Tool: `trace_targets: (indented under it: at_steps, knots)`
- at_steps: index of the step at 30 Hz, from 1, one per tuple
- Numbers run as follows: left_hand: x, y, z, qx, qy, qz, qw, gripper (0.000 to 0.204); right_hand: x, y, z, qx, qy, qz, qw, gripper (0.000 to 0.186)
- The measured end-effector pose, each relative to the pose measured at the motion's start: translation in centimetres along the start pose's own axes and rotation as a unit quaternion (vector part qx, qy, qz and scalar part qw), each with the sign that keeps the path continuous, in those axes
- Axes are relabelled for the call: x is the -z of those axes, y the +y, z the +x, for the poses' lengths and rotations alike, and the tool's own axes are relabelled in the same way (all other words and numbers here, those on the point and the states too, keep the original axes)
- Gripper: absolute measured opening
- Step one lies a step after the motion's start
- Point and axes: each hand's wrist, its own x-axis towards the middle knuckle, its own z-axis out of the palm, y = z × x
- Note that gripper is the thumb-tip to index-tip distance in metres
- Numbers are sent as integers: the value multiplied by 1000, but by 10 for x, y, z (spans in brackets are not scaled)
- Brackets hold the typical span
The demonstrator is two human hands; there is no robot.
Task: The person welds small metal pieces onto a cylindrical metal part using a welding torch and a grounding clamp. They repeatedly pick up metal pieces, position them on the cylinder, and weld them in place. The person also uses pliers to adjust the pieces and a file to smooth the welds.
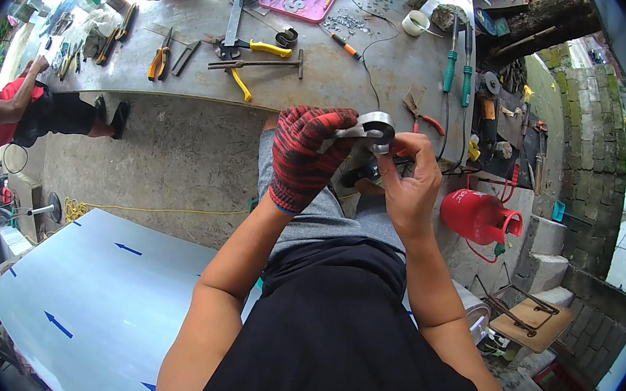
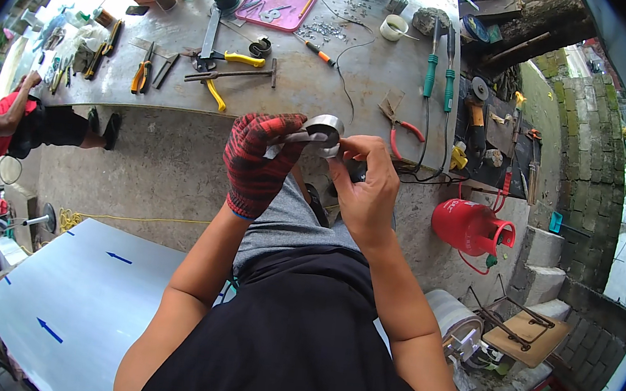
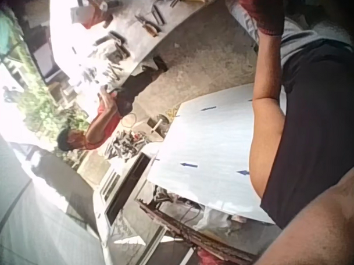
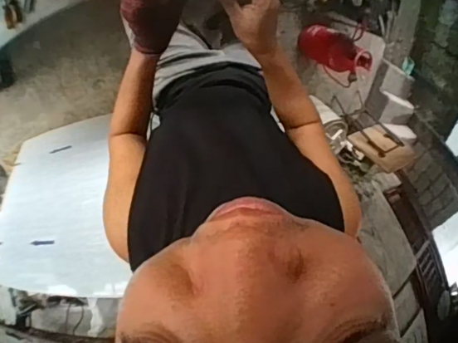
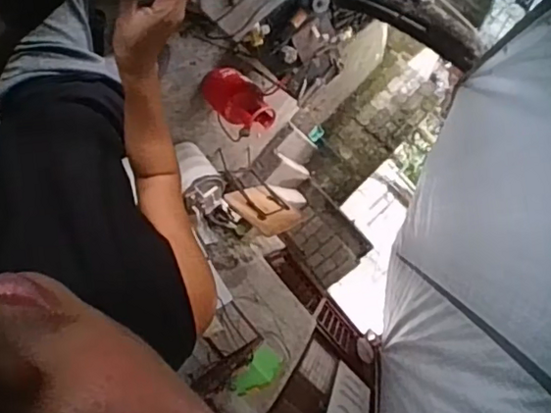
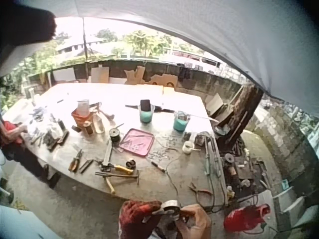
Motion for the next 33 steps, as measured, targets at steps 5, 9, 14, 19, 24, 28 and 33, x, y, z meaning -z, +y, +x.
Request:
trace_targets:
  at_steps: [5,9,14,19,24,28,33]
  knots:
    - [7,11,11,-70,-39,16,997,42,-5,14,-11,-97,25,111,989,30]
    - [7,15,11,-71,-49,25,996,43,-7,14,-13,-120,35,137,983,31]
    - [6,14,11,-34,-62,24,997,43,-10,15,-14,-151,36,130,979,31]
    - [-8,1,3,14,-30,17,999,39,-17,21,-11,-179,31,112,977,34]
    - [-22,-20,-3,88,-45,1,995,33,-27,35,-6,-212,15,70,975,40]
    - [-48,-78,-17,123,-100,24,987,31,-38,73,-2,-207,-31,5,978,47]
    - [-79,-147,-35,148,-197,99,964,29,-37,107,-14,-196,-46,-60,978,46]
